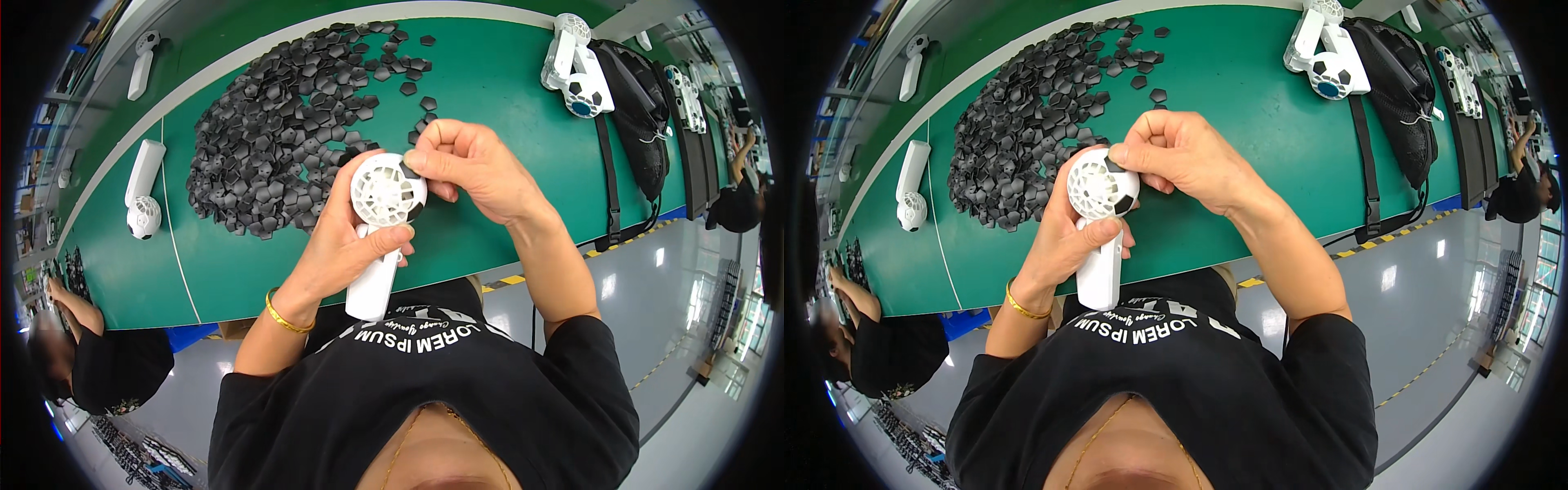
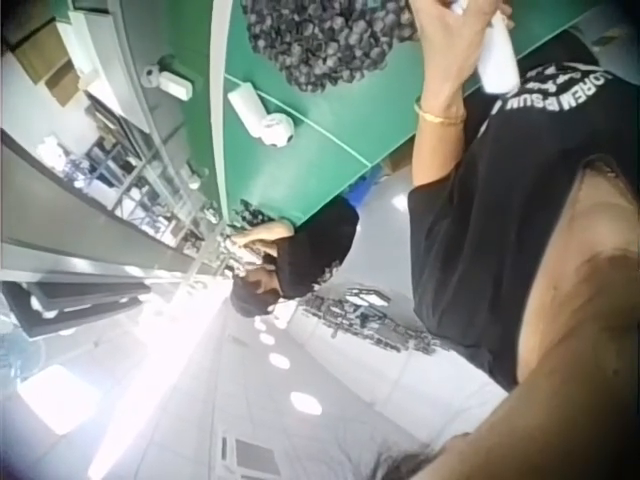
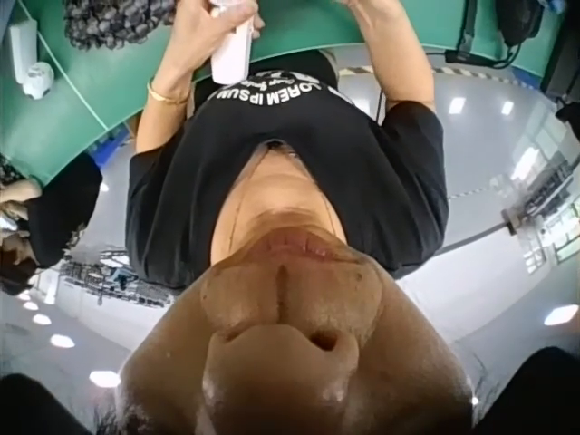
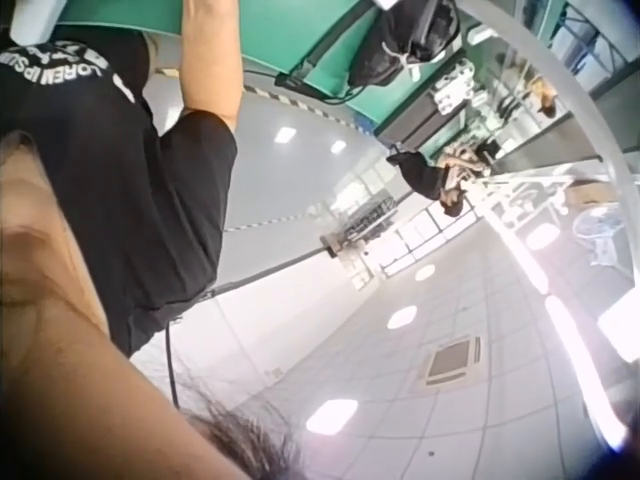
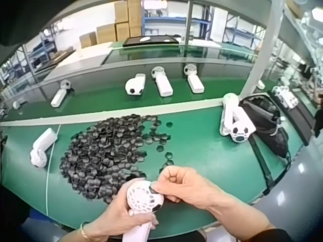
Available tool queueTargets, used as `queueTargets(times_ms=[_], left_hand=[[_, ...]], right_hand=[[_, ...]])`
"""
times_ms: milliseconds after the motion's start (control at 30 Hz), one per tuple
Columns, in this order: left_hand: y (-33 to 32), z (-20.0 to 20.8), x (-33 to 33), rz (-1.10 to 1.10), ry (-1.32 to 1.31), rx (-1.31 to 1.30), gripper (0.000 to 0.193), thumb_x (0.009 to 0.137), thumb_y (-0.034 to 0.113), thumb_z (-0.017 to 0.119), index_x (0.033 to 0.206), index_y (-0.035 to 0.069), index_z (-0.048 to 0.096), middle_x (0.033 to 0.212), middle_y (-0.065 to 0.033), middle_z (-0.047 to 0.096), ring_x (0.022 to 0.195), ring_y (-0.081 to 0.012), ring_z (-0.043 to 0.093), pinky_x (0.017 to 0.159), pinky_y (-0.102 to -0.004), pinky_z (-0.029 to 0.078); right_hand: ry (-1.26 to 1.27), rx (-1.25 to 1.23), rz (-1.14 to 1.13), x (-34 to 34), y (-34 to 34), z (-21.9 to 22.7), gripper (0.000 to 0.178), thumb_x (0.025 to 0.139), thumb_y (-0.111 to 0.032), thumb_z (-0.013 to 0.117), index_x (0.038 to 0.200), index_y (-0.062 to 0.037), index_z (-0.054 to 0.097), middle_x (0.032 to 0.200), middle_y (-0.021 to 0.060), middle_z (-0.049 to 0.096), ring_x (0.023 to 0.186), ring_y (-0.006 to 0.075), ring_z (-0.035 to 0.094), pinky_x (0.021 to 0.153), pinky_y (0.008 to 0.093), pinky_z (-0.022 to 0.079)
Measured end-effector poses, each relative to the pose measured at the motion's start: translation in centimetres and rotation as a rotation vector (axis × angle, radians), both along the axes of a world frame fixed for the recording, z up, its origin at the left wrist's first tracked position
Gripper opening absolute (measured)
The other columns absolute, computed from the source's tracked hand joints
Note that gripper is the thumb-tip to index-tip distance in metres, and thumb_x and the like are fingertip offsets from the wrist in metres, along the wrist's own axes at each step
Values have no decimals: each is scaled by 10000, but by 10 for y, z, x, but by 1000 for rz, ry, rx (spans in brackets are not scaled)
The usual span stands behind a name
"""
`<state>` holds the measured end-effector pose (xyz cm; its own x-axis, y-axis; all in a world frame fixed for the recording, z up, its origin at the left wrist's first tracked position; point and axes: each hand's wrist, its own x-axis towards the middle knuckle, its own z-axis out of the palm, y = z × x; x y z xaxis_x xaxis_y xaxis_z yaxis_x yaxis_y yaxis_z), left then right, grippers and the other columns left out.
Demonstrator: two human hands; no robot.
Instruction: Assembling small black components into a white plastic housing on a factory production line.
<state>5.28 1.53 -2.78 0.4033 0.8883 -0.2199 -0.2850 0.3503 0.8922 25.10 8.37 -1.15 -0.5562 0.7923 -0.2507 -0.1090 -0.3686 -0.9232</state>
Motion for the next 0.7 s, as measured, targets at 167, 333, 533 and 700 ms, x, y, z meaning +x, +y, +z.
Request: queueTargets(times_ms=[167, 333, 533, 700], left_hand=[[-8, 5, 1, -17, 87, 56, 802, 836, 87, 727, 1437, 63, 197, 1121, -113, 534, 821, -153, 623, 662, -281, 559], [-19, 0, 2, -4, 208, 130, 815, 828, 71, 730, 1440, 56, 191, 1151, -117, 519, 862, -153, 612, 676, -276, 551], [-23, -1, -1, -14, 233, 88, 816, 827, 65, 727, 1440, 54, 189, 1164, -122, 510, 872, -155, 609, 680, -280, 553], [-22, -4, -3, 7, 178, 57, 817, 825, 63, 728, 1439, 51, 189, 1157, -121, 511, 869, -154, 609, 680, -282, 556]], right_hand=[[-4, -69, 29, 5, -12, 2, 218, 898, -197, 687, 777, -90, 541, 633, -52, 516, 537, 32, 441, 477, 184, 338], [-23, -152, 10, 5, -22, -1, 238, 901, -212, 686, 766, -101, 524, 644, -53, 518, 548, 30, 450, 476, 185, 343], [-49, -167, 3, 2, -23, -5, 231, 903, -225, 685, 779, -101, 535, 662, -39, 529, 565, 34, 467, 481, 184, 360], [-75, -130, 2, -2, -25, -8, 232, 904, -230, 684, 780, -99, 537, 662, -33, 532, 570, 37, 472, 490, 181, 369]])
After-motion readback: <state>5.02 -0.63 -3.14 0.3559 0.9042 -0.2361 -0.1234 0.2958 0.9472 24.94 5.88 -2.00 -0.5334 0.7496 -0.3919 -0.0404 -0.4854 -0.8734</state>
